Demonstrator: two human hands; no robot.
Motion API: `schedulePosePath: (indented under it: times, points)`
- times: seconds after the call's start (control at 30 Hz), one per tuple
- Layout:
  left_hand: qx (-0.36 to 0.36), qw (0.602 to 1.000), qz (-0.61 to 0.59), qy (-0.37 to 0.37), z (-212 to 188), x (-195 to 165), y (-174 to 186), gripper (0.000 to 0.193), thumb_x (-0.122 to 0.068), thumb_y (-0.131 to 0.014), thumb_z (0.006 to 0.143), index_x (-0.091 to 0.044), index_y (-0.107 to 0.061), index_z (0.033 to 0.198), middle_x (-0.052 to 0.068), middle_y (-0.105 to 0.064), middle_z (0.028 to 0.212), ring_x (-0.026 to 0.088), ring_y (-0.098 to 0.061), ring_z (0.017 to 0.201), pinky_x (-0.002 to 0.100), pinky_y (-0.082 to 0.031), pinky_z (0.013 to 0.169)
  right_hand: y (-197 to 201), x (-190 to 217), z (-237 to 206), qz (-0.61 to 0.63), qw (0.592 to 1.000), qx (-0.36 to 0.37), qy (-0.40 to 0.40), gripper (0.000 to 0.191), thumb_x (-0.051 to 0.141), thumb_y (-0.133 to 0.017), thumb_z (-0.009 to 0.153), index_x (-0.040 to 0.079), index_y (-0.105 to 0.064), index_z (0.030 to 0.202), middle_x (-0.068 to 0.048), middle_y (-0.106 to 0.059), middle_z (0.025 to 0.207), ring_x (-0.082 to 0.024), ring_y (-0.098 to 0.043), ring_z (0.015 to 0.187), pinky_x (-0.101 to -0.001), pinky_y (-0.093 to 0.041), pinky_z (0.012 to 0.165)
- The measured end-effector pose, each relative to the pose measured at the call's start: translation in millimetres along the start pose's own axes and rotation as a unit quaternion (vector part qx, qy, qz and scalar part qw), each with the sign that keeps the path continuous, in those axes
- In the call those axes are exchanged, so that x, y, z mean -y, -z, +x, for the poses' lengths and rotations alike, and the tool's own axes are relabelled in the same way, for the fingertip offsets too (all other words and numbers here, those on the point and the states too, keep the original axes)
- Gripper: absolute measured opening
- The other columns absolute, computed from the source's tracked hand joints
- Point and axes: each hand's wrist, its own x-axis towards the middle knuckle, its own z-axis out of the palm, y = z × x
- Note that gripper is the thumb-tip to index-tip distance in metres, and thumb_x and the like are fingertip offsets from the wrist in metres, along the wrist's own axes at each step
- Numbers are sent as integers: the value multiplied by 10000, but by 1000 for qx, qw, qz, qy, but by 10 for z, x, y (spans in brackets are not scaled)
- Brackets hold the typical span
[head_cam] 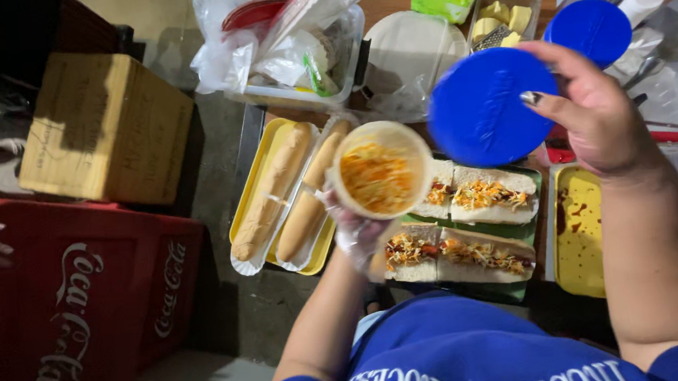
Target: The person assembles hot dogs by placing cooked sausages into sliced buns, adding shredded toppings, squeezing sauce, and grating cheese over them. The person uses tongs, a squeeze bottle, and a grater to add ingredients to the buns on a tray.
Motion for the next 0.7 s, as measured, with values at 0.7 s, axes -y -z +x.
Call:
schedulePosePath:
  times: [0.7]
  points:
    - [76, 986, 56, 133, 431, 885, -106, 1023, -757, -598, 750, -169, -419, 1568, 149, -516, 1538, 352, -523, 1392, 548, -438, 1155, -613, -304, -303, -550, 833, 55, 26, 1108, 494, -897, 563, 309, -391, 1531, -265, -287, 1514, -514, -374, 1356, -590, -391, 1077]
